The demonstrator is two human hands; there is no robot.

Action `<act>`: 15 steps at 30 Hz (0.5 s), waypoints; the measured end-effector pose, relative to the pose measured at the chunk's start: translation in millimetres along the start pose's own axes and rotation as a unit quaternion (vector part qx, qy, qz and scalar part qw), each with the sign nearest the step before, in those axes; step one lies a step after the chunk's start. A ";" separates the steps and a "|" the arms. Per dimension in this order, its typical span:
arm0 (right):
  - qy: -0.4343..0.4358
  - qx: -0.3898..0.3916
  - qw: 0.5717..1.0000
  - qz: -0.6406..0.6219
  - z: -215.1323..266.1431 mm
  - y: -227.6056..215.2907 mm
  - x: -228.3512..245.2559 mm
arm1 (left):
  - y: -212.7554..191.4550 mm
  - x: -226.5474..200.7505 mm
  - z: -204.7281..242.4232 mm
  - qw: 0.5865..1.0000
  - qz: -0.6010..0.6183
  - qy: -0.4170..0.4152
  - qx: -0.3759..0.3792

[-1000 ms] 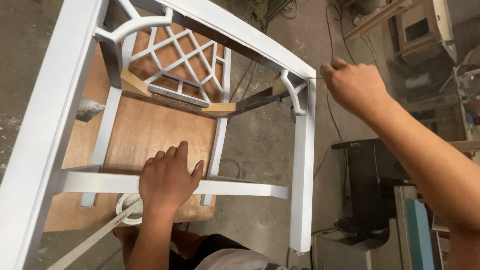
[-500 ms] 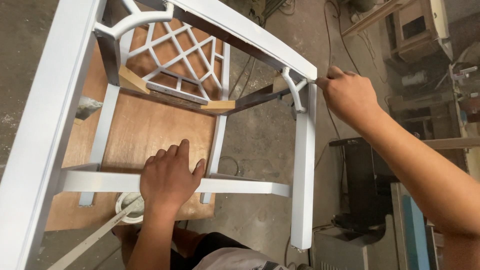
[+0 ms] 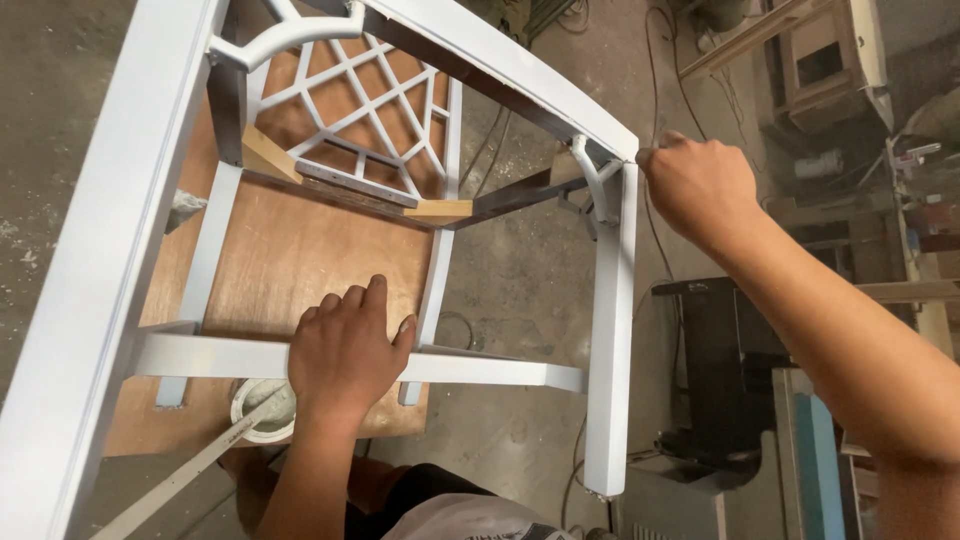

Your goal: The person scrapes excess paint from the joints and edges of a white chair frame using a small metal tool. They repeatedly dip the tool into a small container of white liquid to clean it and continue scraping different sections of the chair.

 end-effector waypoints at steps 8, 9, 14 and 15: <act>-0.004 0.035 0.999 -0.007 9.4 -4.0 15.7 | -4.2 -2.0 1.2 1.000 0.011 0.010 -0.003; -0.005 0.034 0.999 -0.006 12.0 -12.6 16.5 | -3.0 -1.7 0.9 1.000 0.012 0.010 -0.005; 0.034 0.010 0.998 -0.061 16.3 -35.2 -6.0 | -3.4 -1.7 1.5 1.000 0.002 0.011 -0.007; 0.035 0.009 0.997 -0.062 15.3 -32.8 -9.7 | -4.5 -2.0 1.9 1.000 0.000 0.011 -0.008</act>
Point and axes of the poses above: each hand's wrist, its own z-axis away from the middle knuckle, its own y-axis out of the palm, x = y × z, the point moved 9 cm from there along -z, towards the middle knuckle, and after that the axes turned 6 degrees about x, right-handed, at the moved point
